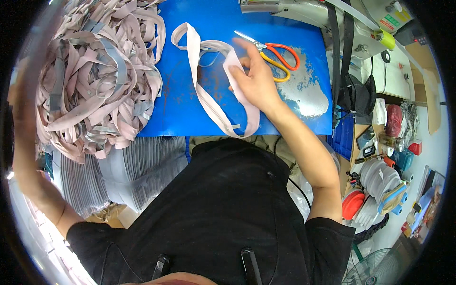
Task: The person aligns the edges of a light blue fabric mask and a pink elastic strap on a blue table. They feed the materials into a sewing machine to stitch the strap to the mask. After sewing, they use scissors to cut the thread and place the finished mask aside before repeating the process with another mask.
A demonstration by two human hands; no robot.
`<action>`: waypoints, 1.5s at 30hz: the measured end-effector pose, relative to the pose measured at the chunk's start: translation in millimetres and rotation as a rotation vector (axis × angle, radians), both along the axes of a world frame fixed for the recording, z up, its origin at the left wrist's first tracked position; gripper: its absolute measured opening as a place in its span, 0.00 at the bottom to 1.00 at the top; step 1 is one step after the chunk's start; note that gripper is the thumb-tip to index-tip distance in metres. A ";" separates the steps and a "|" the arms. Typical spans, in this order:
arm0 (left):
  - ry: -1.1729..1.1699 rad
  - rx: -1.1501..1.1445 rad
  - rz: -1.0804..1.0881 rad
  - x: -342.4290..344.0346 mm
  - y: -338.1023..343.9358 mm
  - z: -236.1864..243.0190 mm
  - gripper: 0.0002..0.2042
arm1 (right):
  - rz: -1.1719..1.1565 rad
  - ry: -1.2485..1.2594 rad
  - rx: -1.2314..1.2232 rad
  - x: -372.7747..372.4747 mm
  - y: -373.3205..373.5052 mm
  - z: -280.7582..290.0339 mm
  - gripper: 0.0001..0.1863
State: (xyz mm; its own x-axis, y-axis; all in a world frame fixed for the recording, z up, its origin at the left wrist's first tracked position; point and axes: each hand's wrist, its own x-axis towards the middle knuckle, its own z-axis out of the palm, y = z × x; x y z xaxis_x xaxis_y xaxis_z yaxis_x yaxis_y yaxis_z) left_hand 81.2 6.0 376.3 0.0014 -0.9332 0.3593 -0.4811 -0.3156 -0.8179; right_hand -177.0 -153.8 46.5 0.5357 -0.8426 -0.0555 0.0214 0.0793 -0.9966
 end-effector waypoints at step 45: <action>1.571 0.988 -0.488 -0.8 -182.9 -124.9 0.07 | 0.105 -0.054 -0.316 -18.1 -10.6 24.2 0.11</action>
State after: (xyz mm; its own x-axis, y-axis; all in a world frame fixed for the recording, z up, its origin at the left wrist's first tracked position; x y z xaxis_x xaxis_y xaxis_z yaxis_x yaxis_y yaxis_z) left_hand 80.3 -176.9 251.4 -0.5374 -0.7941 -0.2838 -0.7465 0.2915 0.5981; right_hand -195.1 -164.4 70.7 0.6153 -0.7538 0.2307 0.0826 -0.2294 -0.9698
